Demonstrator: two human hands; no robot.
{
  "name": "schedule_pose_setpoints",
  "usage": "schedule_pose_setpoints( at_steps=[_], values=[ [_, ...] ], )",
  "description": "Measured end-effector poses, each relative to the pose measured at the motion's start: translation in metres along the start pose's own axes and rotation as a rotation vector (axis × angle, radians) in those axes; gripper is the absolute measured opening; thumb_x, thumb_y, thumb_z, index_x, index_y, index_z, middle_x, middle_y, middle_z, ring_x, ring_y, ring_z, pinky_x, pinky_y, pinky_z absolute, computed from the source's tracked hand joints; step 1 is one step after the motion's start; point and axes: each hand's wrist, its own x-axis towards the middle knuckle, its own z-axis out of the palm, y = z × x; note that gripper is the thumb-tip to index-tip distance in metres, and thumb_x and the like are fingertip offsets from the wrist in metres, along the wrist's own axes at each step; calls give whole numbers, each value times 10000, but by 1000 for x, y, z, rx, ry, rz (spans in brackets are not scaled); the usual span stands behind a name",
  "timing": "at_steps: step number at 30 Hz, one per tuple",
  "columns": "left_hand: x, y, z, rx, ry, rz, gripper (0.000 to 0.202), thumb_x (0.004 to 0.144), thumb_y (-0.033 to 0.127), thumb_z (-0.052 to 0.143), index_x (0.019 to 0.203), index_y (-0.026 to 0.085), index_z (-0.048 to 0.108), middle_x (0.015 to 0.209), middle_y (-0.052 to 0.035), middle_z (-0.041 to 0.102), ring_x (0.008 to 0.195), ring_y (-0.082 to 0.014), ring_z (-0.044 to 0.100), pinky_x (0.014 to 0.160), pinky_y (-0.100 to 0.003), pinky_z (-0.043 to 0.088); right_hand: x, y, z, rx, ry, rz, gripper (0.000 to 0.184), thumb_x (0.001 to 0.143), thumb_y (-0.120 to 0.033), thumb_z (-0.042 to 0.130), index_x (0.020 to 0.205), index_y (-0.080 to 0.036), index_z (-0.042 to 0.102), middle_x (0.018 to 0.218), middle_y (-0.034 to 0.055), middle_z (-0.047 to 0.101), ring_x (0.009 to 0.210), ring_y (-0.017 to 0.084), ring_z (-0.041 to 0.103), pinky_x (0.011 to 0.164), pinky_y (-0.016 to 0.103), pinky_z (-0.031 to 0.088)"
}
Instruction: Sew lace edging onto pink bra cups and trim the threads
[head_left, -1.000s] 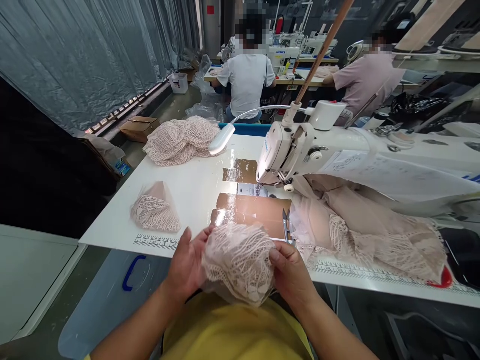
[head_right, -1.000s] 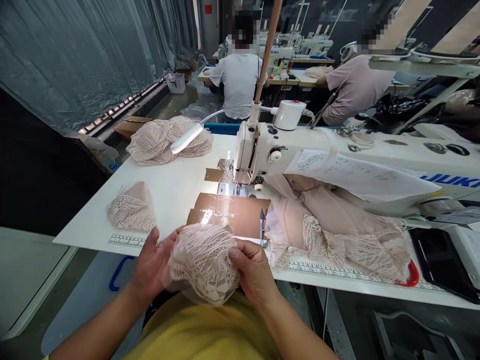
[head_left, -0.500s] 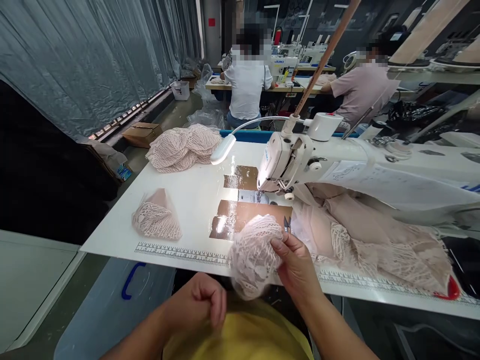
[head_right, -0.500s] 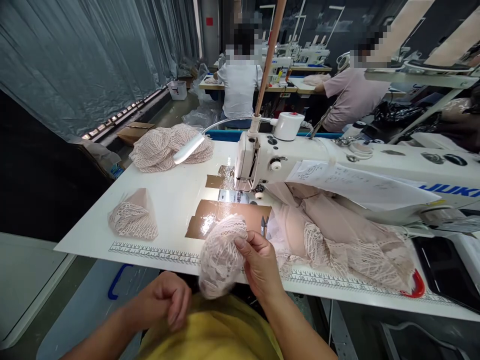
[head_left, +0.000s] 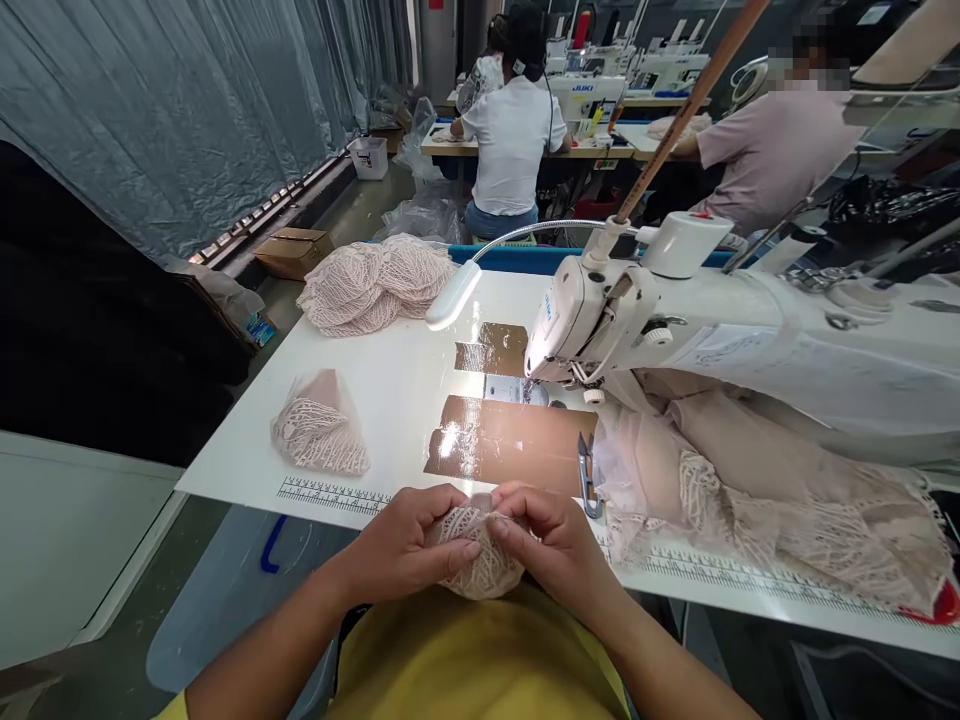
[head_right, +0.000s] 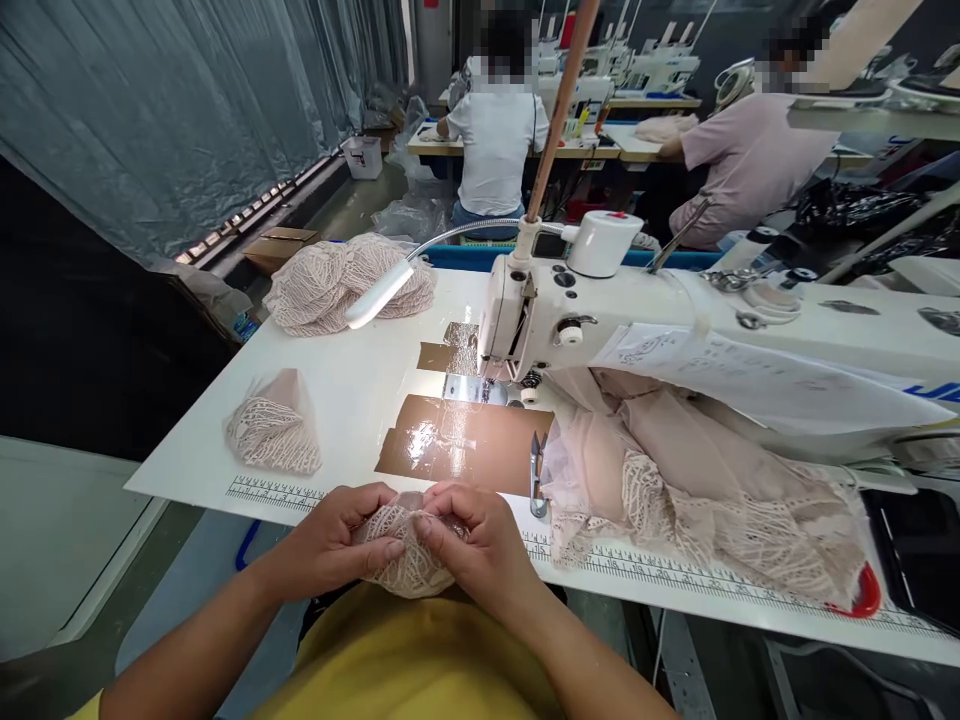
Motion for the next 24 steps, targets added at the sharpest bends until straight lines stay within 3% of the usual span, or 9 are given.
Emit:
schedule_pose_setpoints(
  at_steps=[6, 11, 18, 20, 24],
  values=[
    [11, 11, -8, 218, 29, 78, 279, 837, 373, 602, 1021, 165, 637, 860, -40, 642, 733, -156, 554, 674, -256, 440, 9, 2, -2, 17, 87, 23, 175, 787, -262, 617, 634, -193, 567, 718, 32, 647, 690, 170, 615, 625, 273, 486],
    [25, 16, -8, 351, 67, 138, 202, 885, 310, 537, 974, 156, 634, 793, -36, 635, 695, -144, 543, 654, -252, 430, 15, 2, -5, 16, 78, 69, 176, 782, -276, 610, 635, -189, 567, 699, 41, 666, 638, 166, 608, 590, 275, 481],
    [42, 11, -5, 181, 30, 134, 258, 916, 285, 477, 765, 131, 620, 644, -8, 537, 596, -110, 459, 561, -226, 379, 21, 2, -22, -121, 46, 122, 195, 791, -304, 612, 642, -181, 591, 619, 8, 621, 559, 127, 522, 517, 240, 412],
    [46, 9, -5, 93, 41, 102, 253, 916, 293, 478, 799, 128, 630, 689, -25, 575, 629, -119, 492, 584, -230, 406, 22, 3, -31, -88, -22, 147, 156, 792, -326, 642, 744, -178, 633, 679, 7, 622, 615, 131, 534, 565, 245, 436],
    [53, 7, -4, 45, 54, 95, 221, 900, 286, 507, 802, 132, 632, 721, -27, 588, 666, -125, 511, 617, -232, 414, 26, 7, -41, 93, -143, 192, 265, 807, -409, 654, 927, -173, 639, 815, 28, 623, 723, 148, 556, 639, 258, 459]
  ],
)
